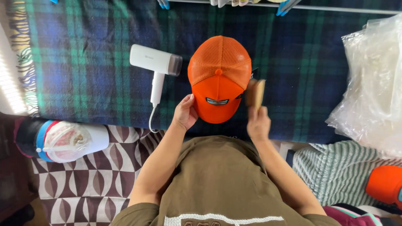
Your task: The person cleans an orange baseball cap by first brushing the inside and outside surfaces with a wooden brush. They then use a handheld garment steamer to steam the cap, moving the device over the fabric to remove wrinkles and refresh the material.
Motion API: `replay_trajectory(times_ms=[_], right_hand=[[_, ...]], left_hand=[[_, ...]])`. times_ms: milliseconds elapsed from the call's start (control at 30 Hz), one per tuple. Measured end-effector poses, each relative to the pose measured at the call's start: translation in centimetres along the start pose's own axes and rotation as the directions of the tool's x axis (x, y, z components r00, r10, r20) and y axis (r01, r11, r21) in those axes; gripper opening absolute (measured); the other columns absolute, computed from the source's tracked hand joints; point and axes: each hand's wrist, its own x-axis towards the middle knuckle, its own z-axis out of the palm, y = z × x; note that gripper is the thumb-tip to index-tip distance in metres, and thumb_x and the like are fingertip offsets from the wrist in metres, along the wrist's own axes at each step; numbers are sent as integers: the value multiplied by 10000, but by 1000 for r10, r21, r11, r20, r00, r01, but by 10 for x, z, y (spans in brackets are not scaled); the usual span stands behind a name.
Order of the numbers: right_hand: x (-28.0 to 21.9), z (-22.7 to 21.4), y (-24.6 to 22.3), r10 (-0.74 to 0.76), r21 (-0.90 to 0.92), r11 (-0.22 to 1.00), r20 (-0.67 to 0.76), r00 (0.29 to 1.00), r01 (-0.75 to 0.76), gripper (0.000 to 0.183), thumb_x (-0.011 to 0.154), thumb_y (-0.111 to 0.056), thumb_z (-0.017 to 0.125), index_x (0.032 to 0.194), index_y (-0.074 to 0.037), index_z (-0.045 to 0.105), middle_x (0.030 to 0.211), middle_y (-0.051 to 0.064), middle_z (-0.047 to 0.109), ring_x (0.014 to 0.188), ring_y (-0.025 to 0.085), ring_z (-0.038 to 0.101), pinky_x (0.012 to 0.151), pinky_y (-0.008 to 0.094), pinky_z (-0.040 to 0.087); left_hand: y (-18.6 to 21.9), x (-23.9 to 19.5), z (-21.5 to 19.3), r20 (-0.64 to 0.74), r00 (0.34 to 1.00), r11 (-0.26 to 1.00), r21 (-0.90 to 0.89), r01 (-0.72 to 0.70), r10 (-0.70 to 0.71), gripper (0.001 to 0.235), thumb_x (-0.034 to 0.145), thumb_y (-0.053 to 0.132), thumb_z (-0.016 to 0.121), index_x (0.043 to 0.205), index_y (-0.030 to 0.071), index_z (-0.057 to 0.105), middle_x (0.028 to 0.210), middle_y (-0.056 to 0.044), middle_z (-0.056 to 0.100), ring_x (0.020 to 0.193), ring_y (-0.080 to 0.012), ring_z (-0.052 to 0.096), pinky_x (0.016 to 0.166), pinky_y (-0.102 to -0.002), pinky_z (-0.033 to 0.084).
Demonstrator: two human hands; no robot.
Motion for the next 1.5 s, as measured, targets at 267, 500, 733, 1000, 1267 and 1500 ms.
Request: replay_trajectory(times_ms=[267, 500, 733, 1000, 1267, 1500], right_hand=[[104, -105, -43, -217, 40, 976, 27, 976, 216, 269, 1023, -442, 546, 991, -197, 653, 709, 67, 534, 581, 371, 624, 506, 438, 509], [134, -111, -42, 556, 201, 771, 251, 792, -605, 466, 1133, -571, 481, 1033, -118, 523, 978, 250, 675, 1046, 513, 641, 852, 568, 491], [98, -149, -150, -369, 7, 929, 15, 929, 369, 381, 1014, -461, 634, 913, -93, 634, 713, 57, 562, 619, 297, 651, 525, 399, 524], [115, -193, -131, 24, 126, 992, -89, 996, -13, 292, 1175, -201, 521, 1237, 78, 583, 1060, 237, 654, 910, 465, 625, 763, 498, 461], [78, -129, -202, -422, 226, 896, 171, 890, 381, 294, 992, -342, 687, 1142, -93, 641, 994, 47, 731, 819, 223, 714, 607, 366, 535], [143, -160, -152, -322, 303, 875, -216, 922, 377, 310, 1084, -55, 626, 785, 5, 566, 831, 179, 629, 769, 368, 567, 741, 479, 441]], left_hand=[[-3, -5, 15, -7, 1000, 999, -46, -14, 14, 129, 999, 234, 669, 987, 109, 699, 920, -89, 743, 922, -276, 714, 831, -419, 604], [-11, 17, -23, 36, 999, 998, 61, 23, -26, 152, 1001, 274, 662, 976, 124, 672, 915, -77, 734, 891, -271, 717, 764, -408, 622], [6, 5, -6, 58, 994, 990, 112, 90, -97, 147, 1008, 282, 657, 1004, 138, 685, 940, -90, 742, 848, -289, 747, 714, -438, 638], [24, -37, 30, -217, 948, 780, 624, -47, 231, 205, 1015, 310, 567, 991, 117, 633, 843, -33, 702, 721, -161, 707, 587, -296, 492], [29, -158, 100, 352, 858, 735, 451, -506, 374, 374, 1033, 140, 544, 1364, 50, 397, 1225, -132, 591, 1112, -201, 602, 981, -349, 499], [40, -159, 108, 310, 906, 237, 893, -382, 289, 599, 995, 257, 543, 1556, 258, 334, 1579, -88, 486, 1319, -331, 611, 982, -450, 552]])
